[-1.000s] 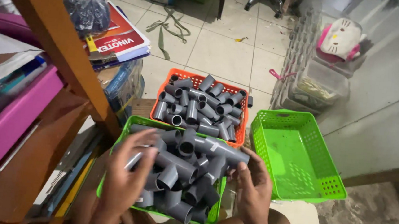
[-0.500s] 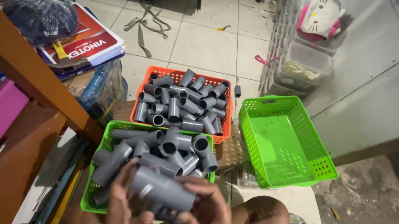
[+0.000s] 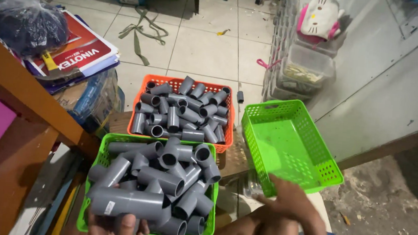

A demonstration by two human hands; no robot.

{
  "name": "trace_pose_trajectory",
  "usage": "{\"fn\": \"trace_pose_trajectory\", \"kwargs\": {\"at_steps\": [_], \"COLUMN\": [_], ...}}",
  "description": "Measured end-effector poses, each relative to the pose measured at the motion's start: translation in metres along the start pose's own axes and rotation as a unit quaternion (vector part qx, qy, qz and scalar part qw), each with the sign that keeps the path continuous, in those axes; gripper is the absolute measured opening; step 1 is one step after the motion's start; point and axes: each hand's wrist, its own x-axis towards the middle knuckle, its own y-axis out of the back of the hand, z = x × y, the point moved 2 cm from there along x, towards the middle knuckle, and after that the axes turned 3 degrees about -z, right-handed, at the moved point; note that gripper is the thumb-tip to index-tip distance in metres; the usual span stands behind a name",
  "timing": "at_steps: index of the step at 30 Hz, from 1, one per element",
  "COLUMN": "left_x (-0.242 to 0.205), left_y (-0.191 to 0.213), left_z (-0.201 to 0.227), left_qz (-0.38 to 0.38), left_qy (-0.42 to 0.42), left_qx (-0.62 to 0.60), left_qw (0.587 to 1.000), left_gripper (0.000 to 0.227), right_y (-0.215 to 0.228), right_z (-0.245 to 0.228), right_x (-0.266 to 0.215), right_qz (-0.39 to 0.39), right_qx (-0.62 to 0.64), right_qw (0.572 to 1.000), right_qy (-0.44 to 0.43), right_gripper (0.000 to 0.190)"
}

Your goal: Sorting and organizing grey PVC pipe fittings from one basket to another

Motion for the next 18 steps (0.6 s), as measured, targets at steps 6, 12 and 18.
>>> {"fn": "trace_pose_trajectory", "kwargs": {"at_steps": [6,12,18], "left_x": [0.005,0.001,0.027], "left_y": [-0.016,-0.002,0.017], "left_z": [0.041,0.019,-0.029], "left_qz": [0.086,0.037,0.085], "left_qy": [0.200,0.238,-0.529], "left_qx": [-0.067,-0.188,0.263], "left_qw": [0.974,0.952,0.802], "left_gripper": [0.057,0.081,0.032], "right_y": [-0.070,-0.079,-0.086], "right_z": [0.035,0.001,-0.010], "right_x": [0.018,0.008,0.001], "right_qz": [0.029,0.168,0.212], "right_qx": [-0.194,-0.297,-0.309], "right_qw": [0.981,0.940,0.926], "right_qy": [-0.011,0.021,0.030], "right_gripper": [0.049,0.019,0.022]}}
